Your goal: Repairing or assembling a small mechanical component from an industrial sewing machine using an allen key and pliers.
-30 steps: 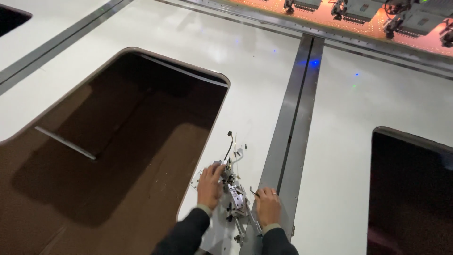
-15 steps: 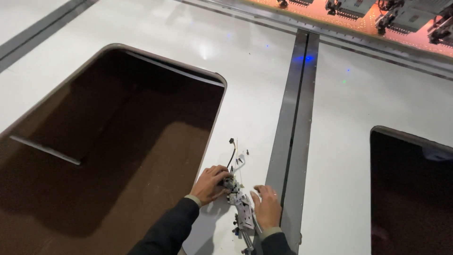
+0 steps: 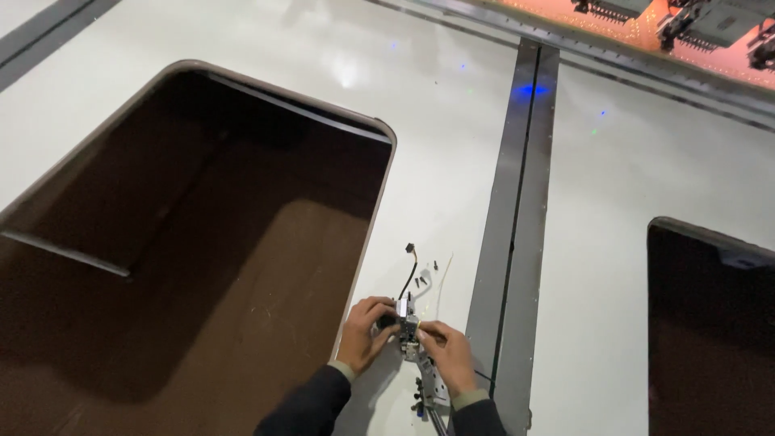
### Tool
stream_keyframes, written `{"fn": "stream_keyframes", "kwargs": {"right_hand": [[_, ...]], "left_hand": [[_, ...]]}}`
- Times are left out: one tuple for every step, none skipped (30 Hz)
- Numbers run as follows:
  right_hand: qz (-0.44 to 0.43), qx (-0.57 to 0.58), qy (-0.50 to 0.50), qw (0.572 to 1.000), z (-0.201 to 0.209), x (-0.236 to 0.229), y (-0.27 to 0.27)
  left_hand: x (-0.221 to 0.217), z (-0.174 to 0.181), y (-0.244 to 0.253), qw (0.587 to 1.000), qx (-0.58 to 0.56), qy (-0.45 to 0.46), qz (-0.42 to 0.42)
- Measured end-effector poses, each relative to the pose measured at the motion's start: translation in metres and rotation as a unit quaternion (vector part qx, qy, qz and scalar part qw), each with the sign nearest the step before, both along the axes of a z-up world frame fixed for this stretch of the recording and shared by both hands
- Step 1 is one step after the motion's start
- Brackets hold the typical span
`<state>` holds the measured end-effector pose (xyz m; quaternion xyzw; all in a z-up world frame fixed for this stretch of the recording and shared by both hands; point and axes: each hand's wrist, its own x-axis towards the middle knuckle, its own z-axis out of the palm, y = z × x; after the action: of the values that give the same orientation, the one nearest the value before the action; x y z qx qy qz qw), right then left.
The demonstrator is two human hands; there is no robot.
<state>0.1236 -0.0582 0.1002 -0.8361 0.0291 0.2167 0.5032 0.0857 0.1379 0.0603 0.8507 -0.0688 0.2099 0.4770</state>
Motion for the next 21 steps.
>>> {"fn": "stream_keyframes", "kwargs": {"right_hand": [[-0.001, 0.000, 0.003, 1.000, 0.000, -0.002, 0.002], [-0.008, 0.016, 0.005, 1.000, 0.000, -0.001, 0.004], [-0.016, 0.032, 0.008, 0.999, 0.002, -0.001, 0.006], [-0.015, 0.032, 0.009, 0.999, -0.001, -0.001, 0.007], [-0.020, 0.025, -0.005, 0.999, -0.004, -0.001, 0.008], [-0.025, 0.019, -0.019, 0.999, -0.006, 0.000, 0.010], [-0.023, 0.020, -0.019, 0.999, -0.009, 0.002, 0.009], [-0.009, 0.023, -0.042, 0.999, -0.011, 0.001, 0.007], [0.005, 0.027, -0.065, 0.997, -0.014, 0.001, 0.006], [0.006, 0.028, -0.066, 0.997, -0.022, 0.002, 0.005], [0.018, 0.017, -0.081, 0.996, -0.029, 0.003, 0.004], [0.030, 0.005, -0.095, 0.995, -0.036, 0.004, 0.003], [0.030, 0.006, -0.096, 0.995, -0.037, 0.004, 0.003], [0.052, 0.002, -0.115, 0.992, -0.038, 0.005, 0.003], [0.075, -0.001, -0.134, 0.988, -0.039, 0.005, 0.002], [0.074, -0.001, -0.135, 0.988, -0.040, 0.006, 0.001], [0.088, -0.011, -0.144, 0.986, -0.042, 0.007, 0.001], [0.103, -0.019, -0.153, 0.983, -0.043, 0.009, 0.002], [0.104, -0.018, -0.154, 0.982, -0.042, 0.010, 0.001], [0.114, -0.026, -0.149, 0.982, -0.040, 0.011, 0.002], [0.124, -0.034, -0.145, 0.981, -0.038, 0.012, 0.002]], "left_hand": [[-0.004, -0.001, -0.003, 1.000, 0.000, 0.003, -0.001], [-0.007, 0.000, -0.005, 1.000, 0.004, -0.008, 0.027], [-0.009, 0.001, -0.008, 0.998, 0.008, -0.020, 0.056], [-0.009, 0.000, -0.009, 0.998, 0.009, -0.019, 0.057], [-0.009, -0.002, -0.011, 0.998, 0.026, -0.013, 0.064], [-0.008, -0.002, -0.012, 0.996, 0.044, -0.008, 0.072], [-0.005, -0.004, -0.013, 0.996, 0.045, -0.008, 0.074], [-0.005, -0.005, -0.014, 0.994, 0.068, 0.002, 0.083], [-0.004, -0.007, -0.016, 0.991, 0.092, 0.011, 0.092], [-0.004, -0.006, -0.016, 0.991, 0.093, 0.011, 0.093], [-0.004, -0.005, -0.017, 0.989, 0.120, 0.002, 0.089], [-0.004, -0.005, -0.018, 0.986, 0.147, -0.008, 0.084], [-0.004, -0.004, -0.019, 0.985, 0.148, -0.008, 0.085], [-0.003, -0.004, -0.021, 0.980, 0.182, -0.015, 0.081], [-0.002, -0.003, -0.023, 0.973, 0.217, -0.023, 0.077], [-0.001, -0.004, -0.025, 0.973, 0.217, -0.023, 0.077], [0.000, -0.004, -0.027, 0.965, 0.248, -0.043, 0.071], [0.001, -0.005, -0.027, 0.956, 0.280, -0.062, 0.066], [0.001, -0.004, -0.026, 0.955, 0.280, -0.062, 0.068], [0.002, -0.002, -0.025, 0.947, 0.307, -0.076, 0.051], [0.002, 0.000, -0.024, 0.938, 0.334, -0.089, 0.034]]}}
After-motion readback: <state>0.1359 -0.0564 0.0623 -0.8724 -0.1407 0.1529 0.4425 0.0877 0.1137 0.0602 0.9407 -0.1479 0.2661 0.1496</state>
